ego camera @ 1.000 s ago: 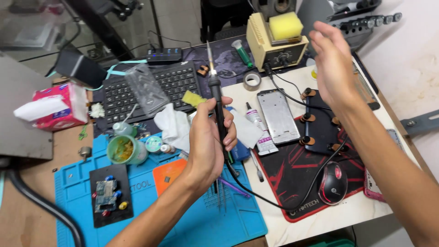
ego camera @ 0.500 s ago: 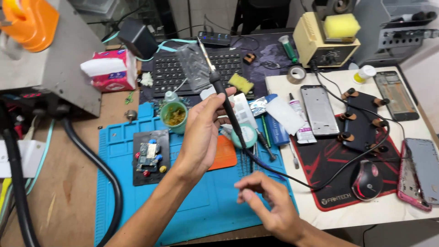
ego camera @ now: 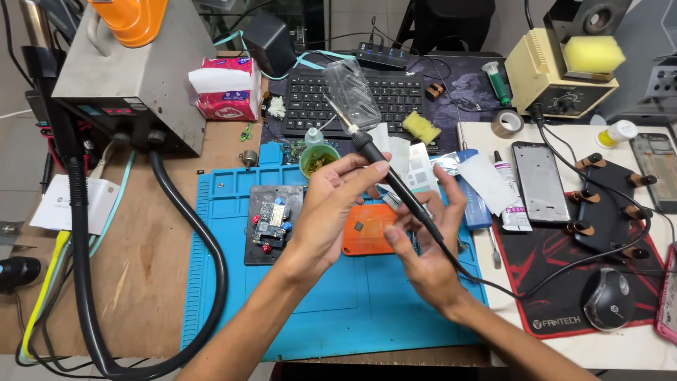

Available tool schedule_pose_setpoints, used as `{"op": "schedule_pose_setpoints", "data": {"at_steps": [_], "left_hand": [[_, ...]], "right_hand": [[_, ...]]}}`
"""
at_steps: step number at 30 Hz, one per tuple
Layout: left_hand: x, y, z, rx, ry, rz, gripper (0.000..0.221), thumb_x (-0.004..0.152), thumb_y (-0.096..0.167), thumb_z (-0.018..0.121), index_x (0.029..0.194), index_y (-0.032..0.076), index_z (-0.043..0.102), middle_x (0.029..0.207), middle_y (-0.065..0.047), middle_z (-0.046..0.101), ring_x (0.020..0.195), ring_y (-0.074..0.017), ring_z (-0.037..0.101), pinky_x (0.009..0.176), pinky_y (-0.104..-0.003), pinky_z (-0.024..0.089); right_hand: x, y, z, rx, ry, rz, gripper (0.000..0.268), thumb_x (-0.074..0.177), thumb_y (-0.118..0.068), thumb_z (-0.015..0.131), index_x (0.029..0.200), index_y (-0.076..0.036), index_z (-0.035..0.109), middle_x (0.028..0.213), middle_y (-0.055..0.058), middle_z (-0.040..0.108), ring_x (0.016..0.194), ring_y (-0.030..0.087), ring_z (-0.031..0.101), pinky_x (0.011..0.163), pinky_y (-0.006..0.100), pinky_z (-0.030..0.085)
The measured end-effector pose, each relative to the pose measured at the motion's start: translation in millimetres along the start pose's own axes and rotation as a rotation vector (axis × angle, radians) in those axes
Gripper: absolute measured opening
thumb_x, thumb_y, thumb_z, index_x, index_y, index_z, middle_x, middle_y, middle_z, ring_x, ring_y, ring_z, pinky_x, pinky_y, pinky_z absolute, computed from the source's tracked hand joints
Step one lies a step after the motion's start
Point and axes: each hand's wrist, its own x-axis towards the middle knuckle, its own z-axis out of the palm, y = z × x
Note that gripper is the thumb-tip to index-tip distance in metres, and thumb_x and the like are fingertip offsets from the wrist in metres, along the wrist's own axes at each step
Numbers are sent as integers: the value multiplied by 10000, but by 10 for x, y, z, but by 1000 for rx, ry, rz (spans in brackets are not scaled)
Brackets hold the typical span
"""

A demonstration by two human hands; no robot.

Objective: The person is performing repair work on a circuit board, including cleaning a soldering iron tip and using a heat gun to desolder or solder components.

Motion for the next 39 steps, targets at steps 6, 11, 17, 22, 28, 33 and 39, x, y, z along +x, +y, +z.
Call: {"op": "schedule_pose_setpoints", "data": {"at_steps": [6, 11, 17, 22, 28, 33, 39], "left_hand": [[-4, -147, 32, 96, -68, 20, 308, 854, 273, 807, 1053, 40, 785, 845, -93, 755, 748, -115, 636, 749, -231, 453], [-68, -139, -80, 233, -135, 91, 268, 960, 302, 705, 1067, 74, 797, 884, -104, 746, 810, -154, 666, 784, -264, 474], [48, -184, -485, 742, 70, 412, 144, 951, 160, 703, 1070, 84, 731, 874, -111, 689, 813, -211, 615, 743, -344, 496], [116, 95, -636, 1057, 116, 409, 601, 804, 68, 842, 1284, -38, 497, 1010, -255, 563, 1000, -477, 579, 862, -604, 467], [293, 26, -707, 1347, 40, 270, 1027, 607, 75, 978, 1444, -90, 405, 1123, -346, 535, 1039, -563, 539, 871, -725, 411], [351, -161, -747, 1439, 118, 245, 764, 662, 216, 971, 1252, -57, 570, 1027, -290, 647, 958, -423, 601, 793, -535, 435], [345, -195, -788, 1314, 111, 375, 674, 612, 149, 965, 1145, 8, 577, 971, -207, 622, 987, -400, 590, 808, -551, 457]], "right_hand": [[308, 207, -252, -298, -20, -281, 577, 1065, -360, 425, 1463, 58, 435, 818, 91, 544, 607, 171, 567, 613, 313, 506], [388, -1, -284, -326, -24, -320, 718, 1077, -490, 277, 1428, 105, 473, 971, 172, 645, 707, 211, 695, 711, 370, 553], [418, 35, -308, -154, 8, -222, 789, 1064, -572, 230, 1435, 91, 440, 1280, 267, 626, 942, 270, 727, 910, 416, 560], [376, 155, -399, -104, 24, -205, 629, 1090, -449, 300, 1303, 107, 504, 1233, 297, 645, 890, 306, 740, 886, 447, 576], [292, 381, -461, -63, 79, -295, 192, 1010, -104, 591, 1067, 61, 510, 1102, 243, 626, 768, 269, 747, 794, 398, 609], [245, 442, -424, -88, 101, -305, 374, 1016, -150, 544, 1283, 83, 425, 1017, 200, 604, 721, 243, 708, 763, 415, 586], [237, 335, -355, -118, 35, -306, 575, 1034, -287, 463, 1446, 113, 426, 1132, 300, 675, 862, 313, 749, 848, 459, 592]]}}
